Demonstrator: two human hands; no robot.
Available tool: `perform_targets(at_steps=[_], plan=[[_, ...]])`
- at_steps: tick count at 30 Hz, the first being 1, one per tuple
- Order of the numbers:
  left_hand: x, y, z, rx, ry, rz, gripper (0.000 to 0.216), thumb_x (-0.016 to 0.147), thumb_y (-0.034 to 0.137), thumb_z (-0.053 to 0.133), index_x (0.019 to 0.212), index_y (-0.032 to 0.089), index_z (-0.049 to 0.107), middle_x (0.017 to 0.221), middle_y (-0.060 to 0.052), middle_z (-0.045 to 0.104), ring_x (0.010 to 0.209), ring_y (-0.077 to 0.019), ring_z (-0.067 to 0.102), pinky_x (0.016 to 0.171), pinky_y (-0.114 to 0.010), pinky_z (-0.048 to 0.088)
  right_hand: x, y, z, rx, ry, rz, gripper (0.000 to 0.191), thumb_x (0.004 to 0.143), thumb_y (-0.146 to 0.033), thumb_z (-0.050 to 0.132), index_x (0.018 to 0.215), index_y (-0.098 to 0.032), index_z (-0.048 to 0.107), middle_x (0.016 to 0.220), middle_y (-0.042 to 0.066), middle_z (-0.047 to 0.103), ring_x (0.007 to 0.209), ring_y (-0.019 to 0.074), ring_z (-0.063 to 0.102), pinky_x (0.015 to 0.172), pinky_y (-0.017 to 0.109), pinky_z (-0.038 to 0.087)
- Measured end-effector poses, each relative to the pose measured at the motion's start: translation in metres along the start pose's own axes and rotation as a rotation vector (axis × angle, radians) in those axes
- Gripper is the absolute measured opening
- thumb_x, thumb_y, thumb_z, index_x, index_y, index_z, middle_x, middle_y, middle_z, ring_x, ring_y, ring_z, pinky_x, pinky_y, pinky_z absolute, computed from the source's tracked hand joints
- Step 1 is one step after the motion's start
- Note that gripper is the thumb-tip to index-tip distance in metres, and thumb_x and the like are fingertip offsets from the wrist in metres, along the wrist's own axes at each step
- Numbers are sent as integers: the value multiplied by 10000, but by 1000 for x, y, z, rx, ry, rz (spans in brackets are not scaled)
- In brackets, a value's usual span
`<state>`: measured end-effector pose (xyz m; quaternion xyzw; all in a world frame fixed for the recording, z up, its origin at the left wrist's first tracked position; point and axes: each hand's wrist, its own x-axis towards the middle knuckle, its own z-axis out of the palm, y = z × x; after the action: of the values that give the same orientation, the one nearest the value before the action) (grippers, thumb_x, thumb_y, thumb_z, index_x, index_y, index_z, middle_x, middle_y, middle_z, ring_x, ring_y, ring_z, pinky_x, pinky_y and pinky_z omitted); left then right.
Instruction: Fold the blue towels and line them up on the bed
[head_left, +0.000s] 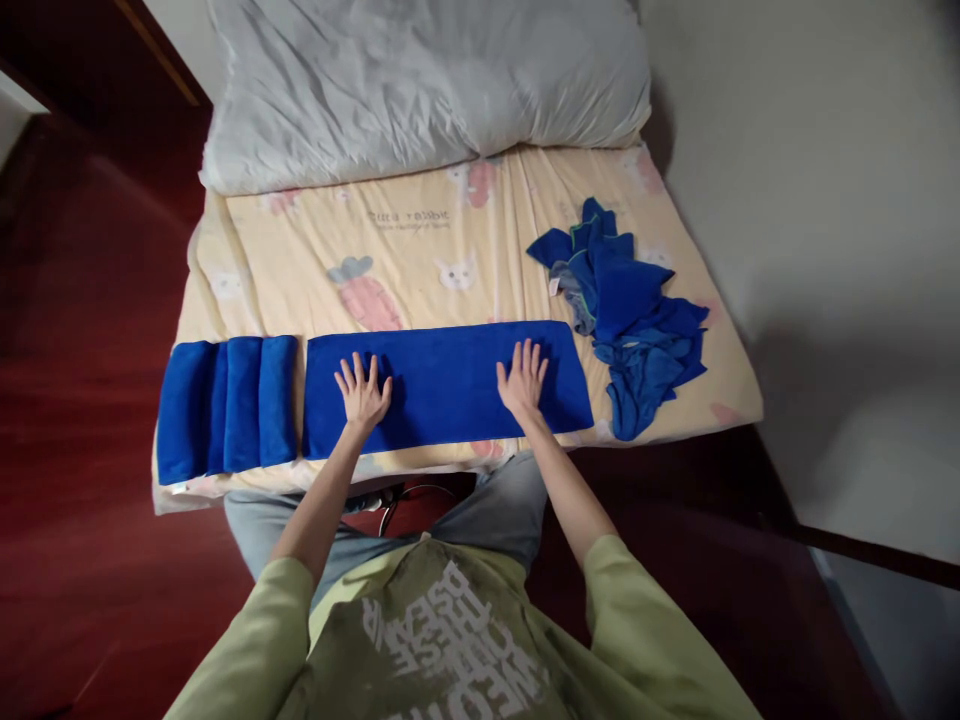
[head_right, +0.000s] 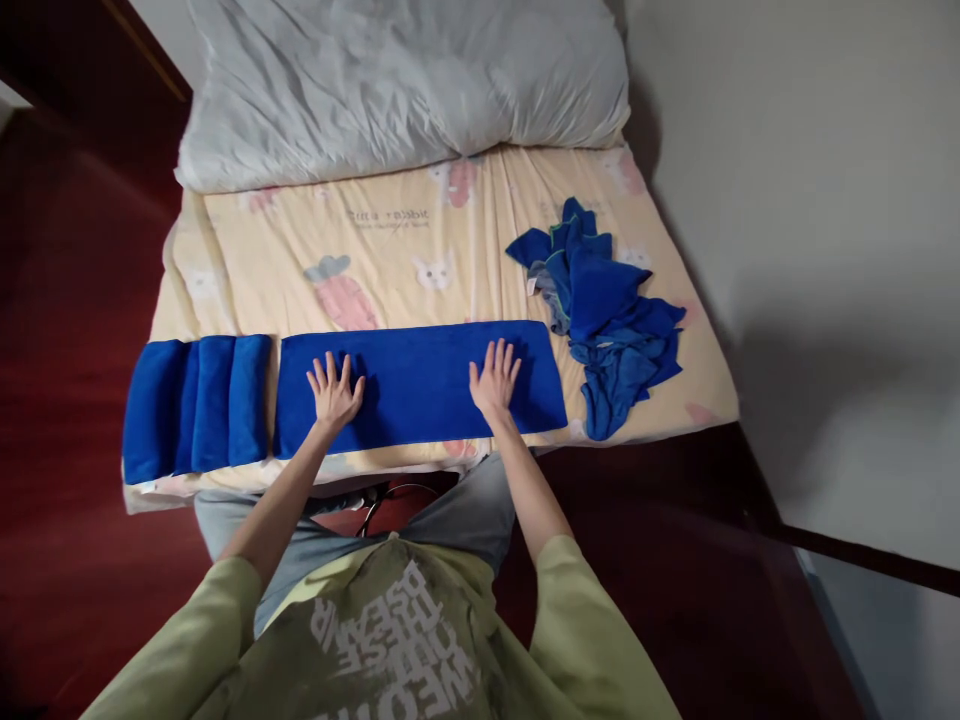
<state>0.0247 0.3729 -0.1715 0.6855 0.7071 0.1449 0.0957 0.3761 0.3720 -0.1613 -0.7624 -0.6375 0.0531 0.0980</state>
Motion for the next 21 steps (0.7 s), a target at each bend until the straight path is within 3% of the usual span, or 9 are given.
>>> perform_targets(at_steps=[4, 8, 14, 21], plan=[[25, 5, 14, -38, -9, 3, 676, 996, 480, 490, 1602, 189, 411, 1728, -122, 176, 1604, -389, 20, 1266, -669, 35, 29, -38, 24, 56, -81, 17, 759, 1063, -494, 224, 1629, 11, 213, 1722, 210, 134, 1596, 374, 36, 1264, 625, 53], [25, 0, 23, -40, -4, 5, 687, 989, 503, 509, 1611, 231, 399, 1739, -76, 150, 1611, -358, 14, 1286, -628, 19, 34, -39, 44, 81, -79, 61, 785, 1057, -521, 217, 1638, 6, 176, 1725, 217, 98, 1597, 373, 3, 1248, 668, 28], [47, -23, 19, -75, -7, -86, 778, 968, 558, 520, 1624, 175, 354, 1744, -112, 100, 1610, -352, -15, 1289, -594, -10, 51, -10, 45, -26, -65, 133, 824, 1051, -558, 179, 1633, 26, 170, 1720, 224, 121, 1605, 326, 56, 1275, 605, 72], [84, -62, 7, -36, 2, -209, 910, 983, 570, 516, 1629, 6, 213, 1721, -244, 33, 1604, -374, -14, 1290, -564, 5, 88, 55, 43, -87, -10, 231, 846, 1049, -578, 158, 1617, 47, 193, 1697, 251, 190, 1595, 308, 133, 1270, 593, 151]])
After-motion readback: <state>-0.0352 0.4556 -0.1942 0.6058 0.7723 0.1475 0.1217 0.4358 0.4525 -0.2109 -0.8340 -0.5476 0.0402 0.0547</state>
